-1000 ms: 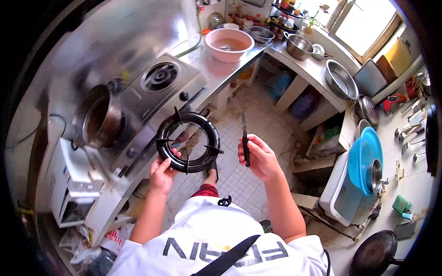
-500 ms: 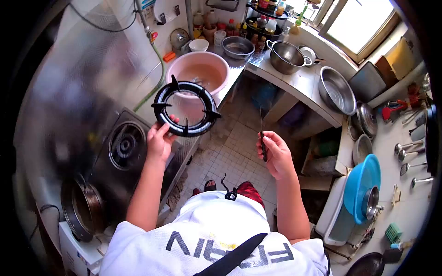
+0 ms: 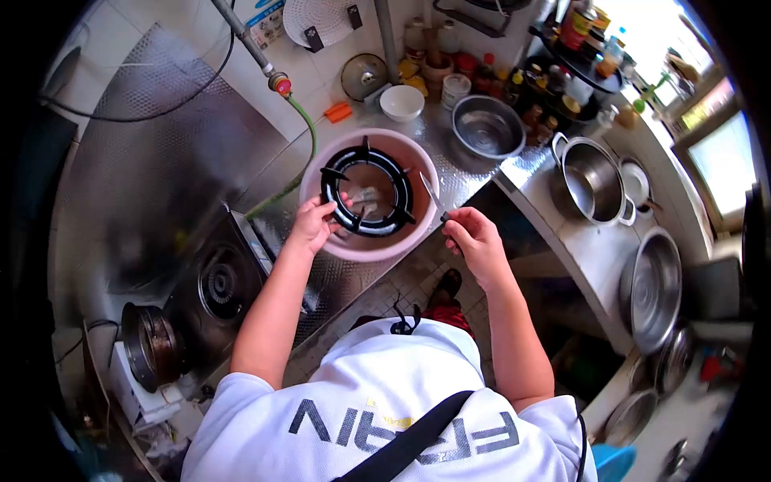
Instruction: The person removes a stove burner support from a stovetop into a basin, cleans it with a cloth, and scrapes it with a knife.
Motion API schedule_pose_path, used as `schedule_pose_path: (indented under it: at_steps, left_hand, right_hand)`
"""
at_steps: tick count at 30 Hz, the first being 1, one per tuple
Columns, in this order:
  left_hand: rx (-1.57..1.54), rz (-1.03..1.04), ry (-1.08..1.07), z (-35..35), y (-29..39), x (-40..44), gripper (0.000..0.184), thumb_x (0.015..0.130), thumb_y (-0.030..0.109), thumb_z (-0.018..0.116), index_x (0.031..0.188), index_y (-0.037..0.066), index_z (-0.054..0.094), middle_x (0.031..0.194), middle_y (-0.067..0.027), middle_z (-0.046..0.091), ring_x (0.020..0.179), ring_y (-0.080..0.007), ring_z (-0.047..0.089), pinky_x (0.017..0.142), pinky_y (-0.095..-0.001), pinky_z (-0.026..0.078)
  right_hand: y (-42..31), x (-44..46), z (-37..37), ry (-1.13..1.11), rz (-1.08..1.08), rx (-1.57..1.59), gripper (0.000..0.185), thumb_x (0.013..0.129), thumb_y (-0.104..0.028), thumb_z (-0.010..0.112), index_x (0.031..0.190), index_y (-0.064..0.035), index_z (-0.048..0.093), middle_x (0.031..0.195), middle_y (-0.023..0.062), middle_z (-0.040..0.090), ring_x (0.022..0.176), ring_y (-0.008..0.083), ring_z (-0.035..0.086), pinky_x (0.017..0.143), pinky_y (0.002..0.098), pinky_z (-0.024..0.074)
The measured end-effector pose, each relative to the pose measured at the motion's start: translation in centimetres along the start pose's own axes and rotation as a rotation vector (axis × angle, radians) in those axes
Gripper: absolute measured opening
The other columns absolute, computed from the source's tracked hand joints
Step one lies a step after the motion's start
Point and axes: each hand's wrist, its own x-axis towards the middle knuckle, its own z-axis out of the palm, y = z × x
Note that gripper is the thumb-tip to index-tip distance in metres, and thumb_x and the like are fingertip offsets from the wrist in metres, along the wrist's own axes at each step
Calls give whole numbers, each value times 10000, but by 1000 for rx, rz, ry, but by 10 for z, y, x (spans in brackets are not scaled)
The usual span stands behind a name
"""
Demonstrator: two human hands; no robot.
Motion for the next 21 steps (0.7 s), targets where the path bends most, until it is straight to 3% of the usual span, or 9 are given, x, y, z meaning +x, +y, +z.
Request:
schedule_pose_path:
  at_steps: [7, 10, 11, 14, 15, 18, 20, 21]
  left_hand:
    - [126, -182, 133, 2, 3, 16, 326, 935, 27, 522, 1253, 36, 588, 1180, -106, 675, 1101, -232, 661, 854, -438, 561]
    - [222, -258, 308, 7, -3, 28, 294, 937, 20, 508, 1214, 52, 603, 1157, -85, 682, 1088, -224, 660, 863, -436, 552]
    - [203, -274, 355, 7, -4, 33, 345, 899, -23, 514, 1237, 12, 576, 1177, -122, 670, 1054, -247, 675, 885, -439, 559]
    - [274, -301, 437, -17, -30, 56, 355, 851, -60, 479, 1180, 11, 593, 1084, -124, 671, 979, -256, 680, 865, -433, 561]
    - [299, -287, 530, -9, -31, 60, 358, 797, -80, 455, 1109, 7, 608, 978, -115, 658, 908, -253, 671, 802, -399, 556]
    - [449, -191, 521, -21, -44, 73, 321, 783, -81, 463, 1051, 6, 619, 928, -117, 648, 892, -249, 656, 771, -379, 526]
    - [657, -183, 578, -29, -55, 86, 331, 785, -54, 486, 1082, -3, 621, 945, -129, 655, 912, -261, 641, 803, -392, 502]
    - [762, -178, 608, -33, -60, 90, 338, 786, -41, 497, 1097, -7, 622, 954, -135, 658, 923, -267, 633, 819, -398, 490]
  right_hand:
    - [-11, 100, -55, -118, 121, -33, 167, 968, -152, 633, 1081, -31, 614, 860, -1, 655, 706, 73, 582, 623, 226, 457]
    - [-8, 120, -50, -184, 160, -59, 156, 969, -140, 632, 1076, -27, 613, 853, 0, 652, 698, 73, 575, 619, 226, 456]
    - [-7, 125, -49, -200, 167, -72, 152, 970, -135, 631, 1073, -24, 613, 849, 1, 652, 694, 73, 573, 617, 226, 455]
    - [-9, 131, -38, -266, 140, -150, 148, 970, -126, 630, 1069, -17, 614, 838, -1, 647, 684, 72, 568, 617, 228, 461]
    - [-10, 132, -33, -262, 127, -184, 161, 965, -121, 633, 1062, 5, 615, 816, 20, 650, 685, 70, 580, 616, 242, 482]
    - [-7, 134, -21, -262, 129, -367, 188, 937, -116, 657, 1060, 20, 620, 815, 84, 675, 699, 127, 635, 638, 284, 520]
    - [-1, 135, -10, -243, -6, -557, 229, 879, -105, 692, 1066, 12, 633, 894, 207, 696, 786, 329, 702, 717, 386, 553]
    - [-1, 135, -4, -257, -63, -617, 232, 868, -96, 692, 1062, 18, 632, 921, 219, 693, 823, 355, 695, 746, 404, 549]
